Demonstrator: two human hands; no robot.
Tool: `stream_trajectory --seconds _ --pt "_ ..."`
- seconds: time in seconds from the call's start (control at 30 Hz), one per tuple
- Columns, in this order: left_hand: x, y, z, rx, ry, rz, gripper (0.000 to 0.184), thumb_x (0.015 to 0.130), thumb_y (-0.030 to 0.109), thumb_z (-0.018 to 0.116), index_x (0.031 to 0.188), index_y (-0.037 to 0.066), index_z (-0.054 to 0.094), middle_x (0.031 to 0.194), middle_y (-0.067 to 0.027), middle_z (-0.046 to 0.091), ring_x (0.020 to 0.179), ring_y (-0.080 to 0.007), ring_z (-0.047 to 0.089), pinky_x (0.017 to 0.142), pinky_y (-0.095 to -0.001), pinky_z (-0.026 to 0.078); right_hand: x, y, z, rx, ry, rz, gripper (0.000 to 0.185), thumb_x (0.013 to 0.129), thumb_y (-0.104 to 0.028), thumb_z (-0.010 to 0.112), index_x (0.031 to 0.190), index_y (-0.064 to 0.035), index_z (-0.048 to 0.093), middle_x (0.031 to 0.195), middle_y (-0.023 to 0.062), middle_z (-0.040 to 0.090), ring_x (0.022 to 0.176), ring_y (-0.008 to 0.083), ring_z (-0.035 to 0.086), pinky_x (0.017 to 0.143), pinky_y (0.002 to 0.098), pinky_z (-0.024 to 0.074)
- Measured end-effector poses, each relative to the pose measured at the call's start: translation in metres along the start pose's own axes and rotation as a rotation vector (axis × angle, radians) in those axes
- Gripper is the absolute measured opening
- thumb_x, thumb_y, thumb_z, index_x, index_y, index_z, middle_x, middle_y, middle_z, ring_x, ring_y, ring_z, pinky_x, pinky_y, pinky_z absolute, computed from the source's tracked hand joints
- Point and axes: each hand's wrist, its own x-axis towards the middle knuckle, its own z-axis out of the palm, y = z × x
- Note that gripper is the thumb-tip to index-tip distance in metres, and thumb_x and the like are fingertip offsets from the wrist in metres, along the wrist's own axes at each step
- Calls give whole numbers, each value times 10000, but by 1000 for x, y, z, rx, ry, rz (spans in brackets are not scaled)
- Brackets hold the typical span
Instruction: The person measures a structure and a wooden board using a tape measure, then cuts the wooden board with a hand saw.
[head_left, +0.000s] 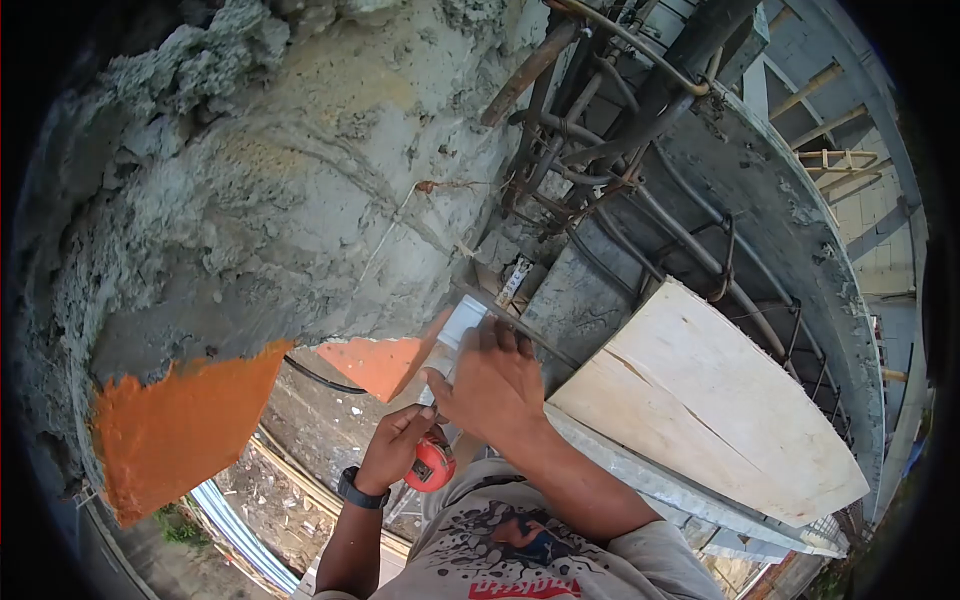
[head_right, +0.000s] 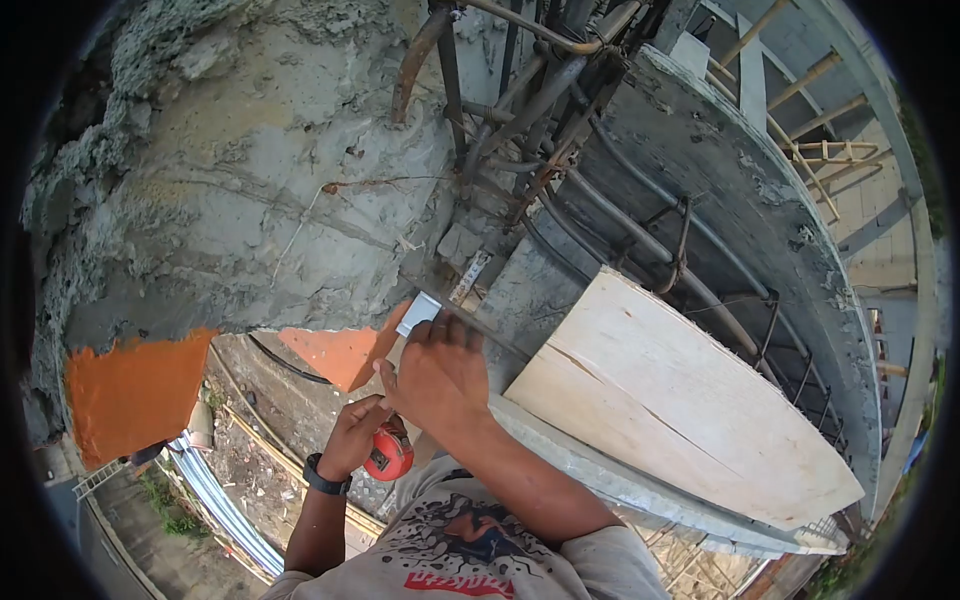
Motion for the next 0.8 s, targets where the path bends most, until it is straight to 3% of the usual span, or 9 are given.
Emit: stream_trajectory --seconds 0.1,0.2,0.27,0.37,0.47,0.6,0.7,0.8 --pt "2 1 -2 19 -30 -3 352 1113 279 527 985 -9 684 822 -45 712 738 -89 651 710 -261 526 0 1 2 1 17 -1 731 898 -504 708 1184 164 634 1311 382 610 1241 430 616 1051 475 479" --pt "4 7 -1 0 -43 -15 351 1115 277 523 967 -2 675 832 -44 712 746 -88 649 717 -262 525 2 1 -2 81 14 3 754 854 -463 762 1173 205 615 1277 442 587 1251 524 599 1041 514 512" --pt "4 9 -1 -6 -48 -24 353 1117 277 520 967 -3 674 838 -45 712 753 -89 651 722 -262 525 3 2 -1 95 7 0 752 853 -460 763 1172 206 617 1274 444 588 1249 527 599 1020 511 526" --pt "6 5 -8 -39 -104 -53 290 1117 192 490 1104 -38 665 961 -90 753 840 -120 705 763 -275 553 3 2 -2 118 -12 9 747 850 -455 763 1171 204 620 1272 439 590 1232 528 607 1039 516 512" --pt "9 4 -2 -128 -99 -27 288 1125 232 494 1067 -6 646 915 -51 713 801 -97 663 749 -260 534 3 3 -1 101 11 -6 736 846 -446 763 1171 199 624 1261 425 600 1203 523 620 1077 526 476" --pt "16 17 2 -84 -89 16 241 1124 176 471 1134 -6 629 1008 -54 699 867 -97 661 782 -266 539 3 4 4 18 146 -66 710 843 -433 762 1157 190 631 1236 403 618 1171 507 635 1102 537 438" --pt "14 14 1 -44 -116 15 231 1120 141 453 1173 -11 619 1046 -48 687 933 -92 650 832 -267 535 5 4 -1 118 49 -49 685 842 -424 761 1132 184 638 1196 395 635 1152 502 645 1074 536 460" --pt "23 2 -8 64 -150 87 243 1117 109 433 1237 -19 601 1073 -42 680 985 -89 638 881 -269 526 5 3 1 102 97 -36 658 836 -418 765 1097 175 651 1137 383 654 1122 495 659 1046 521 489"
